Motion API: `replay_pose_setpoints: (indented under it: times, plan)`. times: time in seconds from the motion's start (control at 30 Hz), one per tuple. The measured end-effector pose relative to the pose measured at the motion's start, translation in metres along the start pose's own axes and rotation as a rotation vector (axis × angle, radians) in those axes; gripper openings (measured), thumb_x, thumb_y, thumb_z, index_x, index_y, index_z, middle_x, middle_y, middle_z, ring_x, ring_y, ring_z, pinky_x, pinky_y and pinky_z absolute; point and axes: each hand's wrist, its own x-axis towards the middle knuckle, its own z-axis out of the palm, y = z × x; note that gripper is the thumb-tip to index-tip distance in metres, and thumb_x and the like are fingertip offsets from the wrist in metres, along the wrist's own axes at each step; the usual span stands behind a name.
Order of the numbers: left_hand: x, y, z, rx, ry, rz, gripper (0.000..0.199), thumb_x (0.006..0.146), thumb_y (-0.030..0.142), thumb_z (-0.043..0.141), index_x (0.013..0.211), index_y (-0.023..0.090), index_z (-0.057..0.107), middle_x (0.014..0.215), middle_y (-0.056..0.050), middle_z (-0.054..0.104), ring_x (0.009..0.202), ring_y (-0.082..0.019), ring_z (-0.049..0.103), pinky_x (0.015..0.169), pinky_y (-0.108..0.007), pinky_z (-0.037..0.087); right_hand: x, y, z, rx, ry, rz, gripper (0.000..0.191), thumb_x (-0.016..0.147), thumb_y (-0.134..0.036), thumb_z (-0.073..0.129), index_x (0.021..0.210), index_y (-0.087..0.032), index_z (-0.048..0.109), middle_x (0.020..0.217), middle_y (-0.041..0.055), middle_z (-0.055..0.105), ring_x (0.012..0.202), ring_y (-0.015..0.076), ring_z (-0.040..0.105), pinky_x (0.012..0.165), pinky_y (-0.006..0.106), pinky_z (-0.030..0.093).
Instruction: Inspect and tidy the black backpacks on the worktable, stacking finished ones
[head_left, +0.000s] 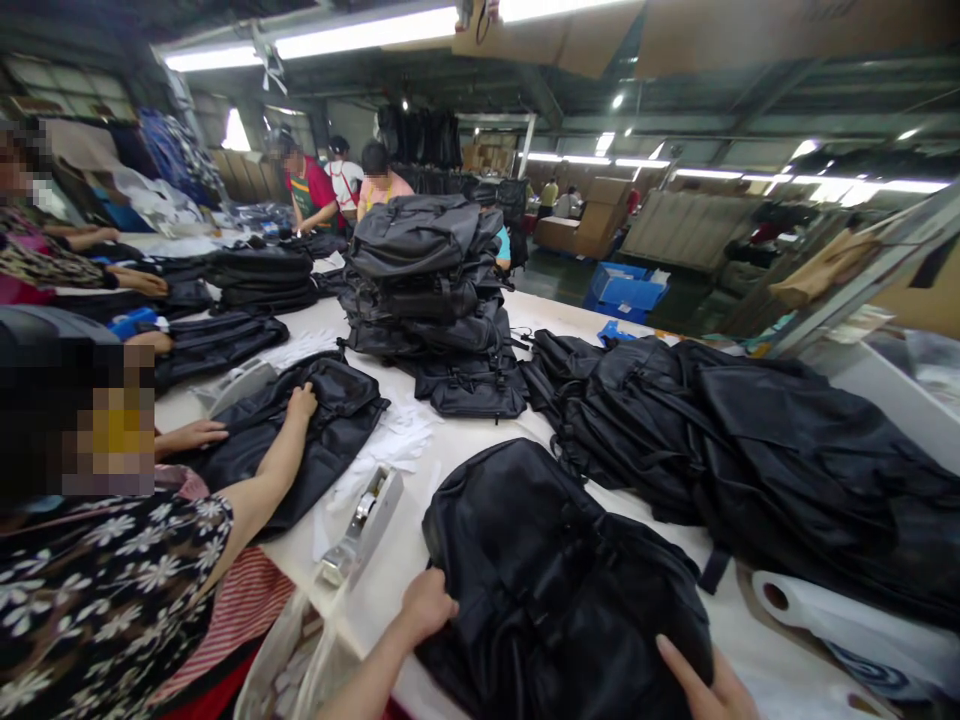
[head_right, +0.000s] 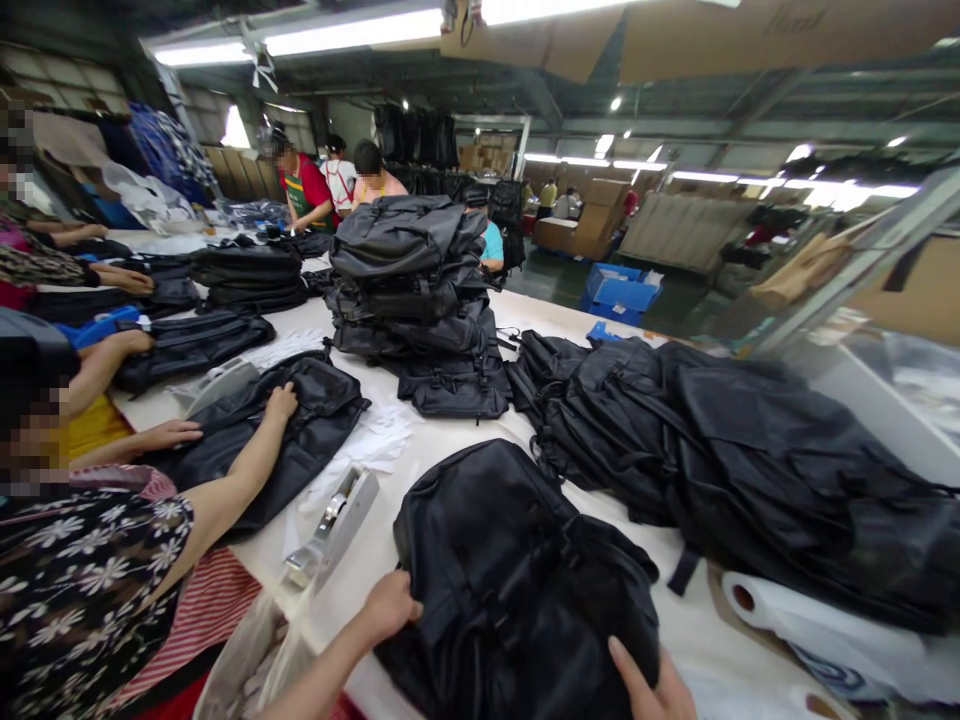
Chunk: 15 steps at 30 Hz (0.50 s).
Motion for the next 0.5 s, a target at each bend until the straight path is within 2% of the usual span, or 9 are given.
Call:
replay_pose_setpoints:
  times: [0.07, 0.1, 0.17, 0.2, 0.27, 0.33, 0.4, 0.43, 0.5]
  plan:
    - [-0.020, -0.003, 0.024, -0.085, -0.107, 0.014, 0.006, 0.065, 0.017, 0.055, 0.064, 0.016, 0.061, 0.071, -0.005, 0.069, 0.073, -0.021, 0.067, 0.063, -0.027, 0.049, 0.009, -0.016, -0.007, 0.003, 0.025, 0.018, 0.065, 0.073, -0.064, 0.048, 0.118, -0.018, 0.058, 0.113, 0.0127, 0.069, 0.112, 0.0351, 0.060, 0.097, 0.047, 0.047]
    - [-0.030, -0.004, 0.034, -0.121, -0.169, 0.027, 0.011, 0.067, 0.015, 0.051, 0.058, 0.016, 0.058, 0.064, -0.004, 0.066, 0.066, -0.019, 0.066, 0.060, -0.026, 0.049, 0.013, -0.023, -0.011, 0.002, 0.029, 0.006, 0.066, 0.072, -0.064, 0.048, 0.117, -0.016, 0.058, 0.113, 0.0134, 0.069, 0.112, 0.0347, 0.060, 0.097, 0.046, 0.047]
    - [-0.046, -0.007, 0.043, -0.184, -0.262, 0.070, 0.016, 0.068, 0.013, 0.047, 0.054, 0.017, 0.052, 0.058, -0.002, 0.063, 0.061, -0.016, 0.064, 0.058, -0.025, 0.049, 0.020, -0.034, -0.016, -0.001, 0.039, -0.058, 0.064, 0.070, -0.062, 0.050, 0.113, -0.016, 0.059, 0.113, 0.0139, 0.069, 0.111, 0.0346, 0.060, 0.097, 0.044, 0.047]
    - [-0.052, -0.009, 0.041, -0.217, -0.248, 0.116, 0.016, 0.069, 0.014, 0.046, 0.055, 0.017, 0.051, 0.059, -0.001, 0.062, 0.062, -0.016, 0.063, 0.059, -0.024, 0.049, 0.024, -0.037, -0.018, -0.007, 0.040, -0.087, 0.063, 0.070, -0.061, 0.050, 0.112, -0.016, 0.060, 0.112, 0.0136, 0.069, 0.111, 0.0344, 0.060, 0.097, 0.044, 0.046]
    - [-0.055, -0.012, 0.024, -0.270, -0.066, 0.243, 0.015, 0.076, 0.021, 0.045, 0.063, 0.019, 0.052, 0.064, 0.000, 0.062, 0.068, -0.016, 0.062, 0.065, -0.025, 0.049, 0.030, -0.040, -0.022, -0.018, 0.028, -0.130, 0.060, 0.069, -0.060, 0.050, 0.109, -0.017, 0.062, 0.110, 0.0123, 0.070, 0.111, 0.0337, 0.059, 0.096, 0.043, 0.046]
    - [-0.046, -0.013, -0.004, -0.268, 0.250, 0.350, 0.020, 0.084, 0.031, 0.040, 0.076, 0.021, 0.055, 0.077, -0.002, 0.064, 0.080, -0.018, 0.062, 0.077, -0.030, 0.049, 0.033, -0.040, -0.024, -0.028, 0.003, -0.144, 0.060, 0.068, -0.060, 0.051, 0.108, -0.017, 0.063, 0.109, 0.0113, 0.071, 0.112, 0.0331, 0.059, 0.096, 0.041, 0.046]
    - [-0.027, -0.011, -0.032, -0.185, 0.484, 0.340, 0.027, 0.086, 0.034, 0.039, 0.101, 0.018, 0.056, 0.104, -0.009, 0.064, 0.104, -0.022, 0.058, 0.095, -0.035, 0.043, 0.033, -0.040, -0.027, -0.039, -0.024, -0.141, 0.061, 0.068, -0.060, 0.051, 0.110, -0.017, 0.063, 0.113, 0.0114, 0.070, 0.113, 0.0326, 0.058, 0.096, 0.041, 0.045]
    - [-0.015, -0.008, -0.043, -0.138, 0.518, 0.292, 0.035, 0.085, 0.033, 0.040, 0.113, 0.015, 0.052, 0.119, -0.013, 0.059, 0.117, -0.024, 0.052, 0.103, -0.037, 0.037, 0.033, -0.040, -0.028, -0.045, -0.038, -0.141, 0.062, 0.069, -0.060, 0.051, 0.111, -0.016, 0.062, 0.115, 0.0114, 0.069, 0.114, 0.0323, 0.058, 0.097, 0.041, 0.045]
    - [0.011, -0.003, -0.058, -0.086, 0.447, 0.178, 0.051, 0.083, 0.033, 0.046, 0.128, 0.009, 0.043, 0.137, -0.019, 0.047, 0.130, -0.027, 0.041, 0.109, -0.037, 0.030, 0.033, -0.043, -0.032, -0.051, -0.075, -0.154, 0.061, 0.070, -0.059, 0.051, 0.113, -0.017, 0.062, 0.116, 0.0107, 0.068, 0.114, 0.0317, 0.058, 0.096, 0.040, 0.046]
